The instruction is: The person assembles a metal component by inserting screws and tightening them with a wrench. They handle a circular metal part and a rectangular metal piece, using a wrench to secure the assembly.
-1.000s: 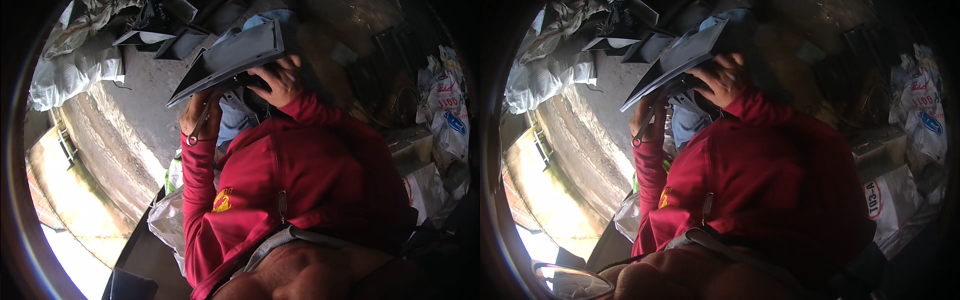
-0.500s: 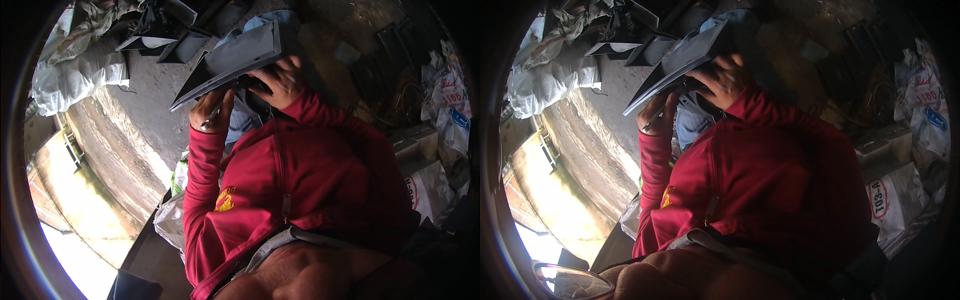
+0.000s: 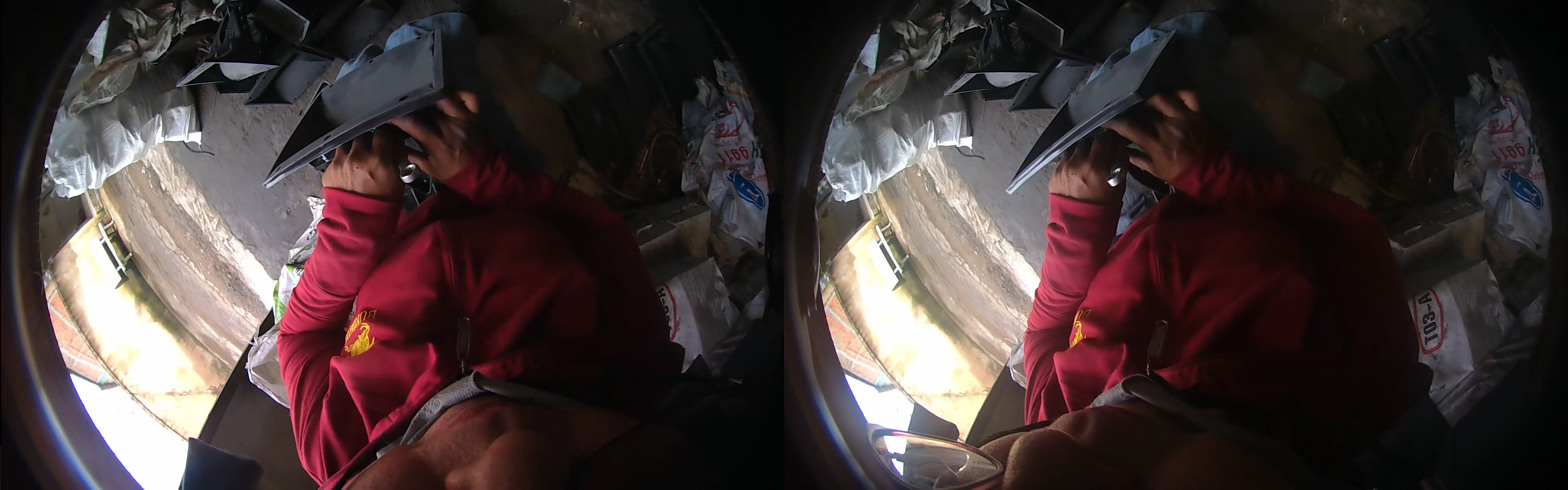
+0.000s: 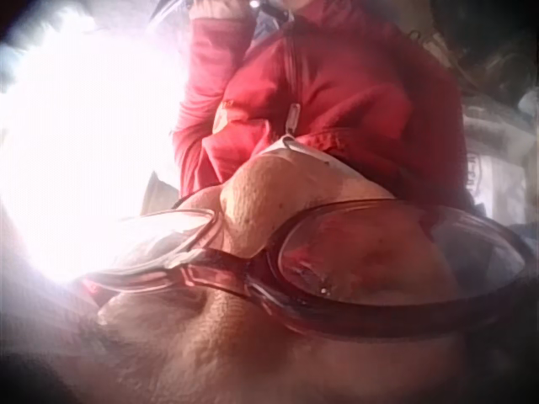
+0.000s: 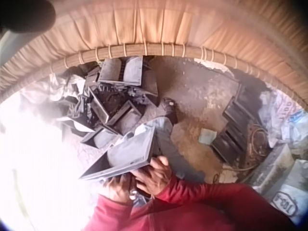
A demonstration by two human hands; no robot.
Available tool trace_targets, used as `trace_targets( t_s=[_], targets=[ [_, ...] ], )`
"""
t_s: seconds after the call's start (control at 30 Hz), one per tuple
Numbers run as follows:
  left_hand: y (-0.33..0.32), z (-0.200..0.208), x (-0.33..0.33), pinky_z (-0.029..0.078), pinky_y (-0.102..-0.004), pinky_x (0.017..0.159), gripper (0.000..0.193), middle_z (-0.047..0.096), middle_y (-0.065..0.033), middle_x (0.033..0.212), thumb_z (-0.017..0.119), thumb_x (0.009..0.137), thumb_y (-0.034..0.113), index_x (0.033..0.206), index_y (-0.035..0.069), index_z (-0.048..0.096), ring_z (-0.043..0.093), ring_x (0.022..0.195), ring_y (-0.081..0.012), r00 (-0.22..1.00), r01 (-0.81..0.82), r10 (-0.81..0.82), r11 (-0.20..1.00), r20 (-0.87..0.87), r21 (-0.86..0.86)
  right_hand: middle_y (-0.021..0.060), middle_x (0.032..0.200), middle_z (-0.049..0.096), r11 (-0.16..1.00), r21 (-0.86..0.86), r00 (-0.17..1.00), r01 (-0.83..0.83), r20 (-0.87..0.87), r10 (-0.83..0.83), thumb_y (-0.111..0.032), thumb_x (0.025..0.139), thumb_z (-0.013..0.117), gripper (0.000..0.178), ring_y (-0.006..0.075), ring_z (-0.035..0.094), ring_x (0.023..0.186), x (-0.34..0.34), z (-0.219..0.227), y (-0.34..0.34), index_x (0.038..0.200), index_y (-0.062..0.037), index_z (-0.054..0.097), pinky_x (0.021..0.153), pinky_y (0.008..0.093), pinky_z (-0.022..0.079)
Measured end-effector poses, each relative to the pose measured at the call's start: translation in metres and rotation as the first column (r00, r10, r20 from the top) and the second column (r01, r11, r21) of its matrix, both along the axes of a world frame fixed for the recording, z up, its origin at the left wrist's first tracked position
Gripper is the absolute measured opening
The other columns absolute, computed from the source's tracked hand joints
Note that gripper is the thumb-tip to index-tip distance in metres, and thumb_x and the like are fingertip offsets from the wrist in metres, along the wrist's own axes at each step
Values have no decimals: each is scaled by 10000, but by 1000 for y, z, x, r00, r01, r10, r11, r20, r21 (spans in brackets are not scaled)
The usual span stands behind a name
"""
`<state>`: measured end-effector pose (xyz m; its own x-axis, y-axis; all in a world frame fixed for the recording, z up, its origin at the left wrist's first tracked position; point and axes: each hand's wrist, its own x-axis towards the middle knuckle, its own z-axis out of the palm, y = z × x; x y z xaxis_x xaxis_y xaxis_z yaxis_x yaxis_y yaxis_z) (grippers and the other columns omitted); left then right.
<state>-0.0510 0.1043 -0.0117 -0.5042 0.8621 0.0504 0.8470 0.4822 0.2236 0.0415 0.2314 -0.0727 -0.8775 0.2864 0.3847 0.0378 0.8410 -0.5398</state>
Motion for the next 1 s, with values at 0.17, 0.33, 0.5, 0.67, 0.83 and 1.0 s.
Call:
trace_targets(
  t_s=[0.17,0.33,0.5,0.67,0.83,1.0],
  targets=[
    [-49,-31,-14,543,-319,567,223,690,-144,869,646,879,189,1011,10,660,679,732,-235,700,-477,147,824,699,305,-105,1041,615,998,43,989,55,-140,-49,-389,623,793,583,128,525,981,-7,-15,-4,1164,-297,598,859,401,312],
    [-71,-38,-8,560,-305,560,259,689,-150,912,582,939,200,1025,-35,653,673,755,-195,352,-786,57,559,934,262,-122,1051,613,996,60,988,64,-144,-55,-388,621,793,528,111,530,968,-8,-16,-5,1111,-292,624,852,400,307],
    [-36,-10,2,533,-301,593,158,688,-107,868,656,855,94,983,2,664,674,724,-217,912,-317,170,870,373,378,-116,1059,623,994,68,982,91,-174,-78,-366,634,782,500,114,533,954,-10,-15,-6,1103,-286,630,829,403,312],
    [-24,-1,2,535,-360,622,188,670,-94,884,651,795,92,981,77,667,657,725,-275,999,17,-11,977,-31,211,-95,1053,632,999,48,995,23,-103,-18,-356,635,773,540,139,538,956,-6,-7,-5,1146,-294,610,821,407,322],
    [11,-5,-3,529,-406,613,163,644,-90,817,678,733,176,893,145,669,646,703,-311,998,-39,45,991,43,-129,-83,992,648,994,74,996,83,-48,-80,-329,659,771,556,141,536,951,-3,-19,1,1183,-285,592,825,391,327],
    [-45,-22,-20,531,-328,600,197,694,-142,872,650,860,148,1007,18,672,677,716,-249,893,-266,142,932,426,245,-119,984,635,999,-12,991,44,-126,-45,-326,611,808,604,125,531,940,-6,-8,-5,1177,-318,596,823,385,324]
  ],
)
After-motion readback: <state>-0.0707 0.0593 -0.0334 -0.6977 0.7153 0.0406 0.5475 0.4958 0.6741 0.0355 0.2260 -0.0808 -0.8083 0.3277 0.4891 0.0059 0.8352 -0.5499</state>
